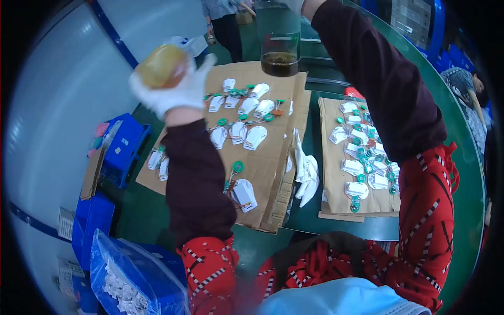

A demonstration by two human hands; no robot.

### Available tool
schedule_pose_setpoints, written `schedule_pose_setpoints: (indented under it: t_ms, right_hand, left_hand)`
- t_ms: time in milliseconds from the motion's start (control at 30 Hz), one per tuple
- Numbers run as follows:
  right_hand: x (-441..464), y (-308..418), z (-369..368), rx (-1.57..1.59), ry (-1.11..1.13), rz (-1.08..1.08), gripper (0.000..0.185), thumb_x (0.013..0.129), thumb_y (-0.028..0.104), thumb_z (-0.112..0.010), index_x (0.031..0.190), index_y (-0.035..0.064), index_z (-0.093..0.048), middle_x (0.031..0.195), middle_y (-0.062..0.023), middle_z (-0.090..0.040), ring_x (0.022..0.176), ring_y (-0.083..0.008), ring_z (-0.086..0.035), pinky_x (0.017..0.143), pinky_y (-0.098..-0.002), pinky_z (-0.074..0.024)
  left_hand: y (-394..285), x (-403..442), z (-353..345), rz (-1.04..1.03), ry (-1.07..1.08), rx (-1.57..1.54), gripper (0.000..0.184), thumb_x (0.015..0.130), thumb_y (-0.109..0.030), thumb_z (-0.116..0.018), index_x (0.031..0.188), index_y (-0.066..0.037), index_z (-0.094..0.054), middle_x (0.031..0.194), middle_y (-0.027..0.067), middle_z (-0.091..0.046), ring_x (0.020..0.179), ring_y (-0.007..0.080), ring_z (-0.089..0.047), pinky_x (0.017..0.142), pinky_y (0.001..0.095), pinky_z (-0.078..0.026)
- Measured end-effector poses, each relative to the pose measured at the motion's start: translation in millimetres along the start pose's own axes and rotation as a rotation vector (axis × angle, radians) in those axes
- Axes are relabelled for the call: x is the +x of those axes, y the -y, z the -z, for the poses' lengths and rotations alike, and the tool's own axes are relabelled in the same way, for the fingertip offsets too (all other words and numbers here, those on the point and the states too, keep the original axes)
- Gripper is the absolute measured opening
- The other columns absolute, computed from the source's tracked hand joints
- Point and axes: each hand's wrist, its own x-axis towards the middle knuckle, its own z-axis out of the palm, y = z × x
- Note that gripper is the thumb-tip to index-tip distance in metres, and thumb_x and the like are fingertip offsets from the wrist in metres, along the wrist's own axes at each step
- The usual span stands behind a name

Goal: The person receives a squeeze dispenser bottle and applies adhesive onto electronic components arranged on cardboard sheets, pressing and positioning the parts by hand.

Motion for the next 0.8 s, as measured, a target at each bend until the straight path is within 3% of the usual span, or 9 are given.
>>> schedule_pose_setpoints:
  t_ms: [33,67,167,200,233,300,567,633,800]
  right_hand:
    - [2,-13,-6,-0.078,-0.063,0.158,0.02,0.083,0.036,-0.061,0.078,0.017,-0.055,0.064,0.0056,-0.043,0.053,-0.0107,-0.038,0.061,-0.0325,-0.0413]
    - [1,-17,-8,-0.084,-0.026,0.142,0.021,0.083,0.035,-0.061,0.076,0.0173,-0.053,0.064,0.0048,-0.043,0.053,-0.0108,-0.038,0.06,-0.0321,-0.0412]
    - [-18,-33,-26,-0.047,-0.067,0.113,0.018,0.082,0.034,-0.063,0.08,0.018,-0.056,0.063,0.0039,-0.044,0.053,-0.0112,-0.04,0.052,-0.0293,-0.0384]
    - [-23,-30,-21,0.015,0.082,0.074,0.017,0.082,0.034,-0.064,0.082,0.0184,-0.057,0.063,0.0041,-0.044,0.053,-0.0108,-0.041,0.049,-0.0281,-0.0368]
    - [-20,-37,-29,-0.023,-0.01,0.1,0.017,0.082,0.034,-0.064,0.081,0.0185,-0.056,0.062,0.0045,-0.044,0.051,-0.0105,-0.04,0.048,-0.0277,-0.0358]
    - [-19,-40,-33,-0.004,0.043,0.098,0.016,0.083,0.033,-0.063,0.08,0.0189,-0.055,0.06,0.0052,-0.043,0.048,-0.0098,-0.038,0.046,-0.0268,-0.0334]
    - [-28,-45,-41,-0.013,0.111,0.08,0.017,0.084,0.031,-0.061,0.08,0.0189,-0.051,0.057,0.0051,-0.041,0.044,-0.0093,-0.037,0.044,-0.0261,-0.03]
    - [-26,-47,-40,0.017,0.102,0.084,0.016,0.085,0.031,-0.061,0.079,0.0188,-0.052,0.056,0.0051,-0.042,0.044,-0.0093,-0.036,0.043,-0.0259,-0.029]
    - [-16,-50,-40,0.018,0.095,0.138,0.016,0.085,0.029,-0.061,0.078,0.0179,-0.052,0.056,0.005,-0.043,0.043,-0.0093,-0.036,0.042,-0.0259,-0.0286]
  left_hand:
    - [15,2,-5,0.01,-0.012,0.004,0.065,0.074,-0.064,-0.052,0.125,-0.025,-0.046,0.135,0.0061,-0.039,0.126,0.0346,-0.036,0.102,0.0722,-0.01]
    - [28,0,-13,0.025,-0.068,0.009,0.061,0.078,-0.059,-0.045,0.122,-0.017,-0.045,0.127,0.0108,-0.044,0.121,0.0324,-0.042,0.102,0.0729,-0.01]
    - [36,-6,-12,0.03,-0.092,0.007,0.059,0.078,-0.06,-0.043,0.121,-0.019,-0.046,0.128,0.0096,-0.044,0.121,0.0317,-0.042,0.102,0.0726,-0.01]
    - [41,3,1,0.049,-0.027,0.004,0.073,0.071,-0.069,-0.051,0.131,-0.029,-0.04,0.139,0.0066,-0.034,0.133,0.0334,-0.026,0.102,0.0721,-0.008]
    - [45,3,5,0.055,-0.028,0.0,0.073,0.071,-0.069,-0.051,0.131,-0.029,-0.04,0.139,0.0066,-0.034,0.133,0.0334,-0.026,0.102,0.0721,-0.008]
    - [51,3,10,0.102,-0.024,-0.018,0.073,0.071,-0.069,-0.05,0.131,-0.029,-0.04,0.142,0.0079,-0.031,0.134,0.0329,-0.023,0.103,0.0713,-0.006]
    - [65,13,16,0.076,-0.044,0.002,0.074,0.071,-0.07,-0.047,0.133,-0.03,-0.039,0.144,0.0071,-0.03,0.135,0.0342,-0.021,0.103,0.0711,-0.004]
    - [66,11,13,0.078,-0.094,-0.023,0.067,0.077,-0.064,-0.044,0.131,-0.024,-0.038,0.14,0.007,-0.036,0.133,0.031,-0.027,0.105,0.0692,-0.004]
    - [72,24,13,0.087,-0.091,-0.01,0.067,0.078,-0.064,-0.044,0.132,-0.024,-0.041,0.142,0.0078,-0.033,0.132,0.0322,-0.027,0.104,0.07,-0.006]
